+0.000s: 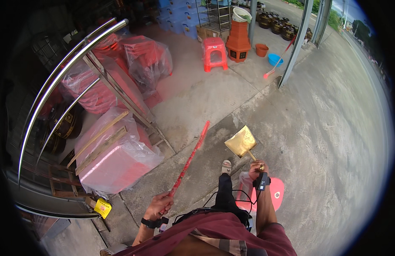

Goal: The person sweeps a concrete floor using a broom and dustpan, collecting debris and depositing it into a bucket. They move between indoor and outdoor areas, sweeping around stacked plastic chairs and containers.

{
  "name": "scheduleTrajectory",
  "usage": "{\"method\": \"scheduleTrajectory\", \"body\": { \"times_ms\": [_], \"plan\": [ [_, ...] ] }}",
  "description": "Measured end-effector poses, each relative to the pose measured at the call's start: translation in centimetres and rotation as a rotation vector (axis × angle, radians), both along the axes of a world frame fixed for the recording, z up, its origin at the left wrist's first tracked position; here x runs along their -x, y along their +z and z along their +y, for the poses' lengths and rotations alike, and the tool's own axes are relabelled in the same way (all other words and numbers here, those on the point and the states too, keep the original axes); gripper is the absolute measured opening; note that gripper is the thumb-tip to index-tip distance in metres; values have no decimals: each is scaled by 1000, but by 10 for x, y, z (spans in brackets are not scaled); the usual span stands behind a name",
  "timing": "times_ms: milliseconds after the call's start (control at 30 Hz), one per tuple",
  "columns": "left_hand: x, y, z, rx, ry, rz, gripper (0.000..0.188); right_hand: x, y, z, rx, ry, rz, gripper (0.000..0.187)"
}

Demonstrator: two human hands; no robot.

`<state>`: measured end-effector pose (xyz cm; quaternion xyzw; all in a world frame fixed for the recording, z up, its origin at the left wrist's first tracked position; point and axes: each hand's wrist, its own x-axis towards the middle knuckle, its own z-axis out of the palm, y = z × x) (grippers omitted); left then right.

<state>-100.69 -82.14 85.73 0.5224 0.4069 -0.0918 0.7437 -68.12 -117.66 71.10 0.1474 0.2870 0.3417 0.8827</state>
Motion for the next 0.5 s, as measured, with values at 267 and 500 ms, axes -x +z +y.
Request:
{"method": "scheduleTrajectory", "body": {
  "times_ms": [267,500],
  "plan": [
    [-205,12,27,-57,33,3,8,-221,-46,11,188,-77,100,15],
    [-343,29,73,-84,35,11,9,-347,-113,-13,-110,153,-20,13]
  ]
}}
